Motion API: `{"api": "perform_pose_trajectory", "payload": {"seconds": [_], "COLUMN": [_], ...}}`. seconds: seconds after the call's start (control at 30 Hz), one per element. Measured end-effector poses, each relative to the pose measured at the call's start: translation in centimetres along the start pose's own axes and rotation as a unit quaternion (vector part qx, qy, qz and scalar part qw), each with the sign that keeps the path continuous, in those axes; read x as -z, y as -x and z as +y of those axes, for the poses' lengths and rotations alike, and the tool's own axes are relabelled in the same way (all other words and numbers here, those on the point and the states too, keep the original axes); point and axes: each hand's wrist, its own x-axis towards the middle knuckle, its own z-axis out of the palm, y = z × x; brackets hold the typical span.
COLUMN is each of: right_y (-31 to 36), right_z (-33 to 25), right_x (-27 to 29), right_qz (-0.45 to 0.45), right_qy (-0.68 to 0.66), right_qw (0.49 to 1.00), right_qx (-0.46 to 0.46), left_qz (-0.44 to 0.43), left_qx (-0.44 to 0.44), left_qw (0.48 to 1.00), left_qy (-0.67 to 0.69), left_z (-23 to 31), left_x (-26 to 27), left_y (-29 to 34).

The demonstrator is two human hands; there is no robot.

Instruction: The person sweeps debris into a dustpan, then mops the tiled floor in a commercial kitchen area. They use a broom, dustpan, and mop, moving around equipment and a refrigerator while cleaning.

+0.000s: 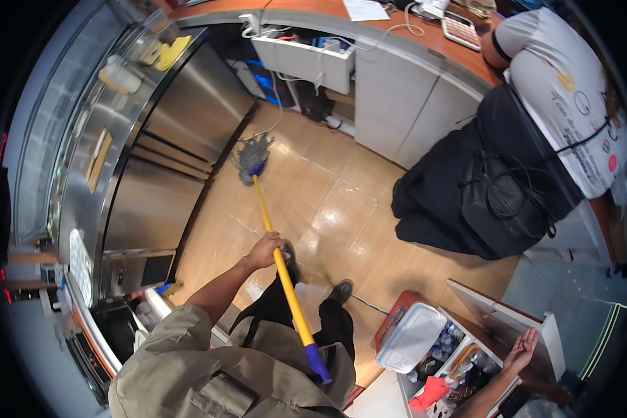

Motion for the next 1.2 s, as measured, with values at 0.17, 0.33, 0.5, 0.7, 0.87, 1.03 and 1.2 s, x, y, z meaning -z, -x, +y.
{"api": "perform_pose_trajectory", "payload": {"seconds": [0.17, 0.33, 0.5, 0.7, 0.87, 1.03, 1.2], "right_y": [19.3, 34.5, 38.7, 44.5, 45.3, 44.3, 45.4], "right_z": [-2.3, -4.6, -16.3, -19.7, -11.2, 3.8, 5.8], "right_x": [-12.4, -17.7, -14.6, -14.3, -22.3, -37.2, -47.2], "right_qz": [-0.420, -0.574, -0.449, -0.391, -0.374, -0.346, -0.415], "right_qy": [0.302, -0.128, -0.179, 0.013, -0.054, -0.171, -0.064], "right_qw": [0.856, 0.808, 0.838, 0.877, 0.875, 0.897, 0.884], "right_qx": [-0.005, 0.037, 0.256, 0.281, 0.303, 0.217, 0.206], "left_qz": [-0.015, 0.062, -0.075, -0.301, -0.341, -0.051, 0.032], "left_qx": [-0.064, -0.120, -0.182, -0.354, -0.341, -0.229, -0.159], "left_qw": [0.998, 0.978, 0.939, 0.845, 0.863, 0.964, 0.987], "left_qy": [0.023, 0.161, 0.281, 0.267, 0.151, 0.126, 0.015], "left_z": [9.7, 21.2, 33.6, 35.6, 25.6, 4.7, -5.2], "left_x": [-3.5, -7.2, -9.3, -6.6, -3.8, 1.0, 5.9], "left_y": [-1.6, -2.8, -2.7, -5.9, -12.6, -20.7, -22.2]}}
